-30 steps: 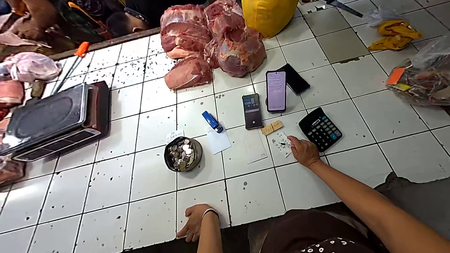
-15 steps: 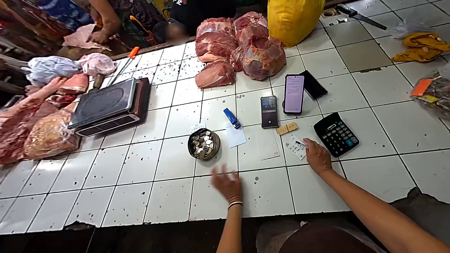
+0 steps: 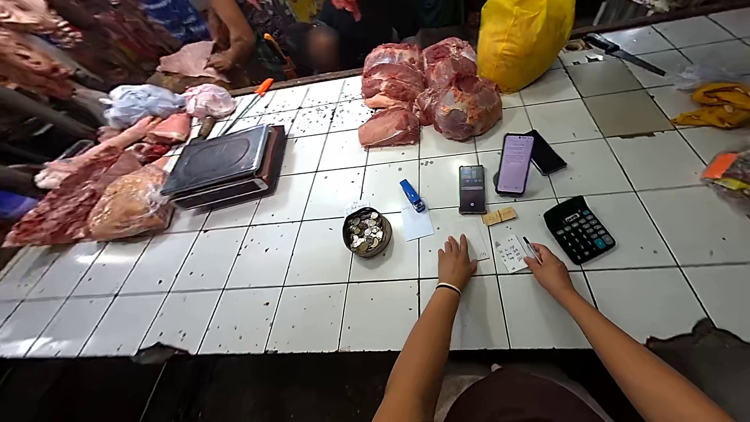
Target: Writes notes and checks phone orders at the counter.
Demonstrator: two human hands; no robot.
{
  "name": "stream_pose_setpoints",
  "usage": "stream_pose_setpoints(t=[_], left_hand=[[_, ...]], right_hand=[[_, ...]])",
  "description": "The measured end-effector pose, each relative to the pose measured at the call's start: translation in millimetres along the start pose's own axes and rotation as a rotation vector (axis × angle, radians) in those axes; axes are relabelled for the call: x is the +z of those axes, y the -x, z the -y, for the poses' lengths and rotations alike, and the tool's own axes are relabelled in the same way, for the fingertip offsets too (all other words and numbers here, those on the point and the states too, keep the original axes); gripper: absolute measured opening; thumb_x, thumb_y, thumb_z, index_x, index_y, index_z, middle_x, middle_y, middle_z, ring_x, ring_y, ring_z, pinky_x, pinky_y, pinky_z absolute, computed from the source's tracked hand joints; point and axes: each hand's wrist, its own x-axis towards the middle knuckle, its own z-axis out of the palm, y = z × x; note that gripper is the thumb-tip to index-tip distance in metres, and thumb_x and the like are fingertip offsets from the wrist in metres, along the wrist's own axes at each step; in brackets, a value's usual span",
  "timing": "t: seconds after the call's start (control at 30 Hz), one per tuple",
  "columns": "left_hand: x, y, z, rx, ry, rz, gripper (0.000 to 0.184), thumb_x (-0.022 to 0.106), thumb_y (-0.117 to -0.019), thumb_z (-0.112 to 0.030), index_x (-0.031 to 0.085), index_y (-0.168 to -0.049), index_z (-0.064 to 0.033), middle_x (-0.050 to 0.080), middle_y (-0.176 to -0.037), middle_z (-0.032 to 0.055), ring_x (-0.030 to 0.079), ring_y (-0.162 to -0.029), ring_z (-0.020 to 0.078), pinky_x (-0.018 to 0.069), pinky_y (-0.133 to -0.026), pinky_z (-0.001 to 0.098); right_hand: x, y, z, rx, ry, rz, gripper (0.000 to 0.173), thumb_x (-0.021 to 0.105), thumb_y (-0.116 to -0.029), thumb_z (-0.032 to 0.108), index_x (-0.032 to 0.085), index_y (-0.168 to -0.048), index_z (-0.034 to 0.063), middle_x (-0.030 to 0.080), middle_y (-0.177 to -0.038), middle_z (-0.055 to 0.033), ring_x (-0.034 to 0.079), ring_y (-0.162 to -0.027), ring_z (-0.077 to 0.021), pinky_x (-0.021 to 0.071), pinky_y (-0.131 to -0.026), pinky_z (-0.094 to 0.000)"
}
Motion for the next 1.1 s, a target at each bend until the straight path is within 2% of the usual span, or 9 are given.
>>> stream_pose_setpoints(t=[0.2, 0.33, 0.47, 0.63, 0.73, 0.83, 0.9, 0.97, 1.1], left_hand=[[-18, 9, 25, 0.215, -0.211, 0.091, 0.075, 0.059, -0.1006, -0.044, 0.038, -0.154, 0.004, 0.042, -0.152, 0.0319, 0.039, -0.144, 0.046, 0.0311, -0.116, 0.0597], [-3, 34, 47, 0.277, -0.155, 0.174, 0.086, 0.065, -0.0928, -0.054, 0.043, -0.149, 0.006, 0.01, -0.168, 0.028, 0.01, -0.157, 0.0417, 0.0184, -0.123, 0.0599], [7, 56, 73, 0.332, -0.117, 0.223, 0.078, 0.064, -0.0959, -0.05, 0.044, -0.148, 0.0057, 0.02, -0.167, 0.026, 0.021, -0.155, 0.039, 0.0261, -0.121, 0.0556], [5, 60, 108, 0.461, -0.094, 0.162, 0.082, 0.067, -0.0941, -0.049, 0.04, -0.154, -0.0014, 0.038, -0.159, 0.0255, 0.038, -0.147, 0.0395, 0.0351, -0.114, 0.0555], [-8, 52, 127, 0.479, 0.239, 0.12, 0.075, 0.069, -0.0963, -0.04, 0.043, -0.152, 0.0023, 0.053, -0.146, 0.026, 0.052, -0.136, 0.0399, 0.0404, -0.112, 0.0537], [-23, 44, 140, 0.316, 0.744, 0.112, 0.077, 0.071, -0.0969, -0.029, 0.034, -0.152, 0.0101, 0.051, -0.144, 0.031, 0.059, -0.126, 0.038, 0.0491, -0.104, 0.0472], [-35, 40, 146, 0.195, 0.994, 0.12, 0.067, 0.069, -0.098, -0.015, 0.035, -0.151, 0.0091, 0.06, -0.133, 0.026, 0.068, -0.109, 0.0256, 0.0559, -0.094, 0.037], [-40, 33, 155, 0.133, 1.161, 0.091, 0.057, 0.066, -0.0953, 0.0, 0.04, -0.145, 0.0099, 0.068, -0.102, 0.0154, 0.068, -0.081, 0.0124, 0.0571, -0.078, 0.0279], [-50, 24, 176, 0.071, 1.282, 0.11, 0.057, 0.065, -0.0931, 0.007, 0.04, -0.144, 0.0089, 0.068, -0.086, 0.0083, 0.067, -0.069, 0.0092, 0.0584, -0.072, 0.0264]], right_hand=[[18, 13, 0, 0.146, -0.275, -0.082, 0.038, 0.06, -0.1044, 0.016, 0.058, -0.138, -0.0012, 0.071, -0.117, -0.0207, 0.07, -0.103, -0.0287, 0.0519, -0.098, -0.0454], [37, 29, 13, 0.234, -0.436, -0.148, 0.03, 0.06, -0.1043, 0.014, 0.062, -0.127, -0.0049, 0.072, -0.109, -0.018, 0.069, -0.097, -0.0224, 0.0528, -0.093, -0.04], [56, 42, 42, 0.277, -0.591, -0.176, 0.024, 0.059, -0.1058, 0.016, 0.064, -0.119, -0.0035, 0.07, -0.089, -0.0059, 0.051, -0.063, -0.0046, 0.041, -0.059, -0.024], [81, 54, 85, 0.282, -0.716, -0.117, 0.022, 0.057, -0.1062, 0.014, 0.064, -0.118, -0.0031, 0.07, -0.079, -0.0006, 0.044, -0.05, 0.001, 0.0341, -0.048, -0.0182], [98, 58, 108, 0.252, -0.706, -0.033, 0.022, 0.058, -0.1059, 0.014, 0.063, -0.118, -0.0022, 0.069, -0.079, 0.0003, 0.044, -0.05, 0.0012, 0.0346, -0.048, -0.0178], [117, 60, 131, 0.22, -0.671, 0.035, 0.02, 0.059, -0.105, 0.014, 0.065, -0.116, -0.0023, 0.069, -0.078, 0.0012, 0.045, -0.051, 0.0015, 0.0349, -0.049, -0.0178], [128, 61, 145, 0.197, -0.632, 0.082, 0.019, 0.06, -0.1044, 0.013, 0.065, -0.114, -0.0029, 0.068, -0.077, 0.0012, 0.045, -0.052, 0.0015, 0.035, -0.05, -0.0178], [137, 60, 157, 0.17, -0.552, 0.129, 0.02, 0.06, -0.1045, 0.013, 0.065, -0.115, -0.0029, 0.068, -0.079, 0.0006, 0.048, -0.057, 0.0009, 0.0382, -0.055, -0.0189], [146, 53, 177, 0.131, -0.437, 0.155, 0.023, 0.059, -0.1054, 0.017, 0.065, -0.118, -0.0017, 0.068, -0.083, -0.0005, 0.055, -0.067, -0.002, 0.0441, -0.065, -0.0225]])
